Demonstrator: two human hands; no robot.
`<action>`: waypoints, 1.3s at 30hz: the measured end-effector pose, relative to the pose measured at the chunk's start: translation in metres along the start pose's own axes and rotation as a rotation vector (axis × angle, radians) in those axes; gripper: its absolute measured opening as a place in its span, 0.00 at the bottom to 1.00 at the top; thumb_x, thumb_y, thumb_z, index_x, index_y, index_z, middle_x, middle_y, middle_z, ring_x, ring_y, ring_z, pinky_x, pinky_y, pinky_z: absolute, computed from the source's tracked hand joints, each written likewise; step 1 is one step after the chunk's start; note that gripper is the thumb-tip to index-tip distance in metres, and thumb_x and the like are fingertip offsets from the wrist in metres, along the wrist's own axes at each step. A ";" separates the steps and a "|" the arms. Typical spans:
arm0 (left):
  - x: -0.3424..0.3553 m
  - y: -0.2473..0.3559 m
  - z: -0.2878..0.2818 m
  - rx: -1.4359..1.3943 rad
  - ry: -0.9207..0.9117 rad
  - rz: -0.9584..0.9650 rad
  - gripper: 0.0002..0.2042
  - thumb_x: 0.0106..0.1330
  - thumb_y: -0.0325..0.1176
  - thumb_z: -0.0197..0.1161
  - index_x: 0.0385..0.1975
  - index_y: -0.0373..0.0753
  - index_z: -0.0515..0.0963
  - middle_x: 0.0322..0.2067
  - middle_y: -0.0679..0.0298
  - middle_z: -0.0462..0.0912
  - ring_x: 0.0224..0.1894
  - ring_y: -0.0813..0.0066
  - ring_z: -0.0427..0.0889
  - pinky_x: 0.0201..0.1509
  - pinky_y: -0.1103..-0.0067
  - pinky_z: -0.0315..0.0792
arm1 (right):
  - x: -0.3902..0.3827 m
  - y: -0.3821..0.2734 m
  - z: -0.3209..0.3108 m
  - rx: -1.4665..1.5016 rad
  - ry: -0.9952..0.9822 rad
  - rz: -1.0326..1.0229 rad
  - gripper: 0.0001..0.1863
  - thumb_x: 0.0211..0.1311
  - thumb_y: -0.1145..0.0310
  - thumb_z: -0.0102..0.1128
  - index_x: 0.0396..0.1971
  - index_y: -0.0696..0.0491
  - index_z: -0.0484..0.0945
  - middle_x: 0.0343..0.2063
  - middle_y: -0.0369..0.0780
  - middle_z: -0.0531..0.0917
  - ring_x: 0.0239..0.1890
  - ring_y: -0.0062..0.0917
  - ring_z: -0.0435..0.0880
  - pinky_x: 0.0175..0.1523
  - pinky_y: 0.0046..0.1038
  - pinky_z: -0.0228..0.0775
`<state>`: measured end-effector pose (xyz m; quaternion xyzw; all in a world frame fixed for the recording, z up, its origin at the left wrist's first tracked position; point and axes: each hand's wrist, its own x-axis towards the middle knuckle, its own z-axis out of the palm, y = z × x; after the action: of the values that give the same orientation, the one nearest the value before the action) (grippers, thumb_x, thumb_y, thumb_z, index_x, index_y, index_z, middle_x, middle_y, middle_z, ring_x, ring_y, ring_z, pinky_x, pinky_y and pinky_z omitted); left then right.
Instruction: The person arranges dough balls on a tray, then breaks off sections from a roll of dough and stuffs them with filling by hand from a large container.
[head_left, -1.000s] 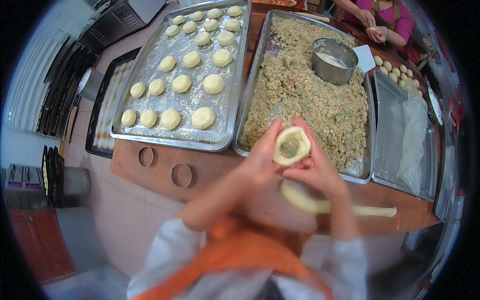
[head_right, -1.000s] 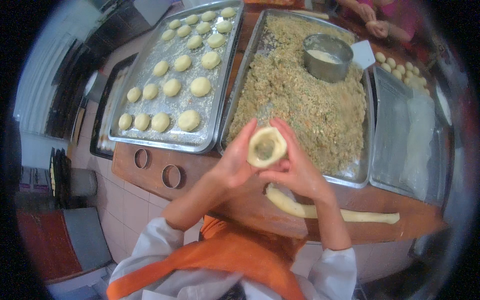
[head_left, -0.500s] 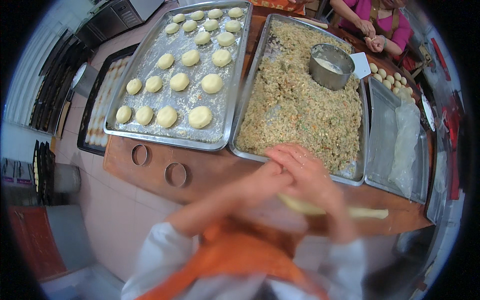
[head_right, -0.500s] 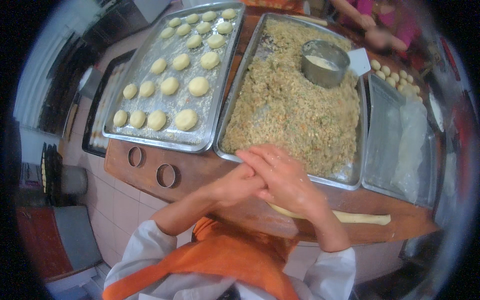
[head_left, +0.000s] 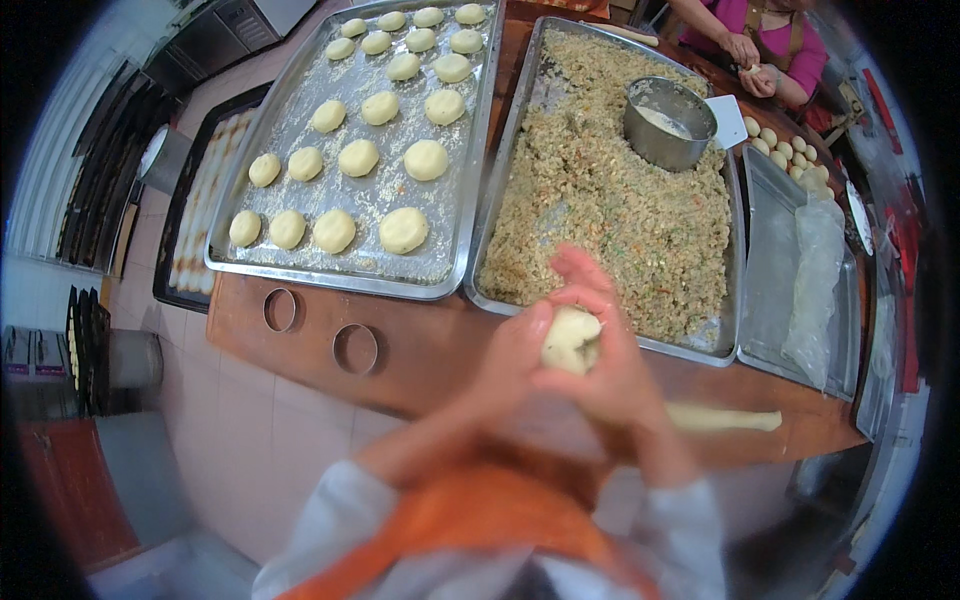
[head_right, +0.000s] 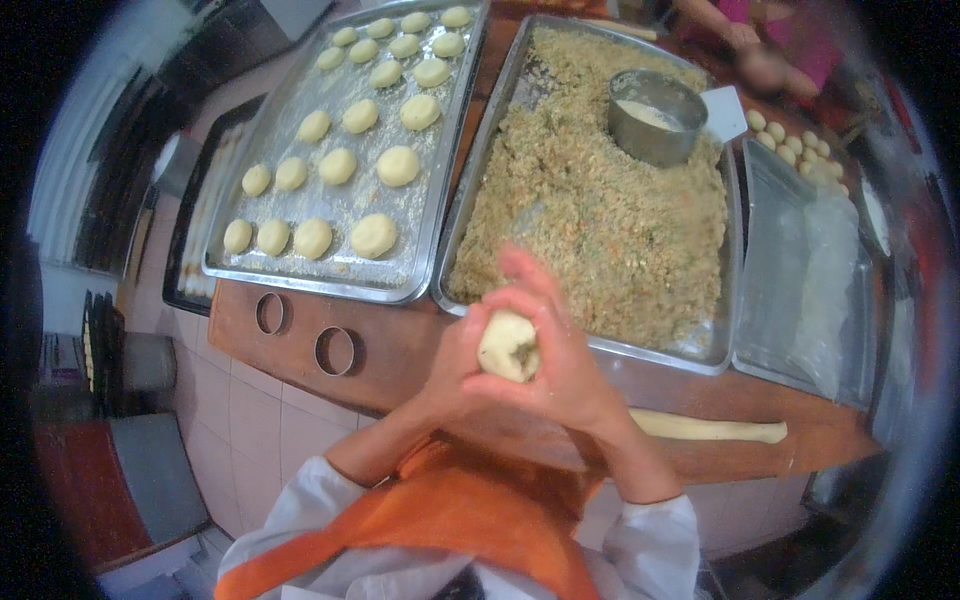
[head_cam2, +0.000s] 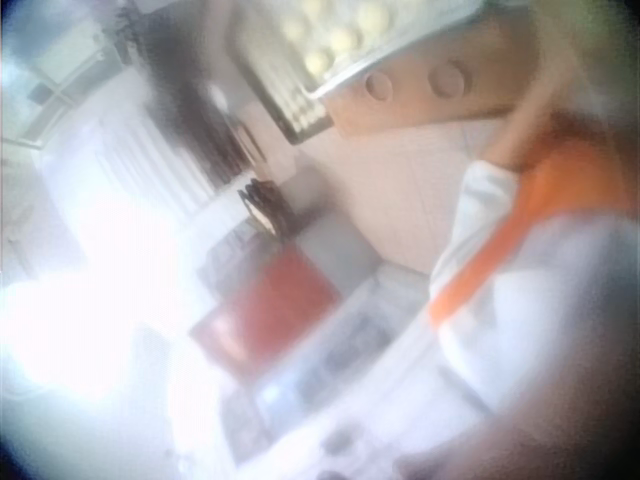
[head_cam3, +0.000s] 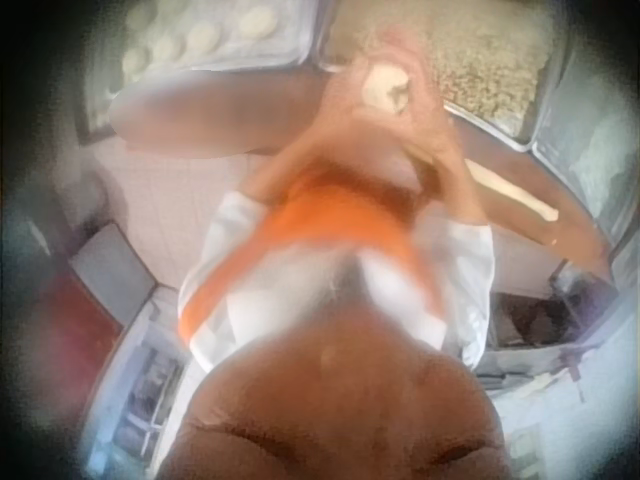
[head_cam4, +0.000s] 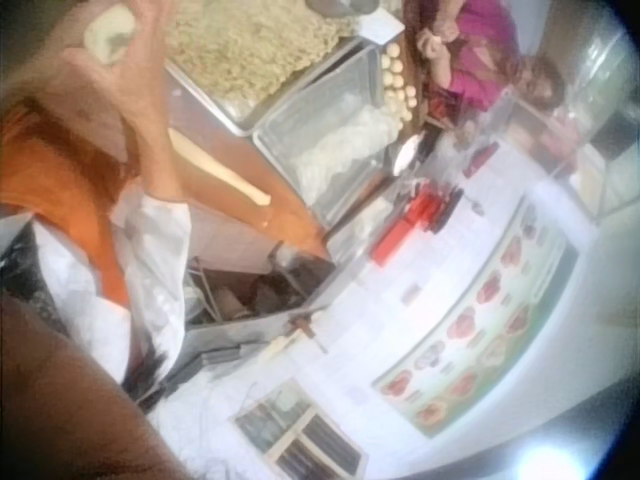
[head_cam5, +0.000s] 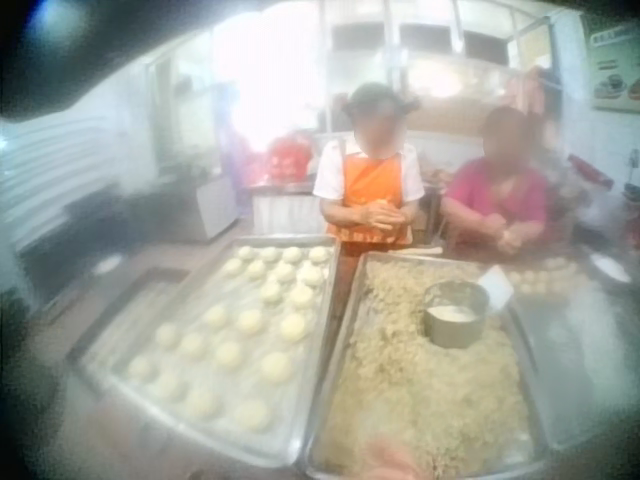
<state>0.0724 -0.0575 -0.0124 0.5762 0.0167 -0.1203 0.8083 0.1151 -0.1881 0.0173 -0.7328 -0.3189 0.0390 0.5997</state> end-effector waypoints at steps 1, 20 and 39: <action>0.000 0.003 0.007 0.081 0.052 0.023 0.16 0.66 0.37 0.42 0.48 0.33 0.64 0.41 0.61 0.72 0.44 0.74 0.72 0.46 0.78 0.67 | -0.004 0.004 0.005 0.111 -0.001 0.047 0.23 0.43 0.72 0.64 0.41 0.55 0.64 0.45 0.46 0.72 0.51 0.32 0.71 0.56 0.35 0.61; -0.013 -0.009 0.008 0.147 0.055 0.148 0.26 0.59 0.48 0.52 0.50 0.36 0.62 0.45 0.64 0.68 0.52 0.76 0.65 0.58 0.78 0.58 | -0.013 0.008 0.037 0.431 0.329 -0.019 0.12 0.53 0.70 0.56 0.34 0.55 0.64 0.33 0.46 0.78 0.44 0.33 0.76 0.59 0.42 0.56; -0.023 -0.019 0.004 -0.071 -0.006 0.043 0.32 0.56 0.60 0.50 0.50 0.36 0.64 0.47 0.63 0.68 0.50 0.73 0.69 0.52 0.78 0.65 | -0.011 -0.008 0.028 0.433 0.103 0.000 0.11 0.53 0.71 0.55 0.37 0.57 0.70 0.37 0.46 0.78 0.48 0.35 0.74 0.64 0.42 0.41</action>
<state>0.0452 -0.0630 -0.0246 0.5469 0.0059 -0.1039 0.8307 0.0906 -0.1698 0.0130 -0.5880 -0.2721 0.0690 0.7586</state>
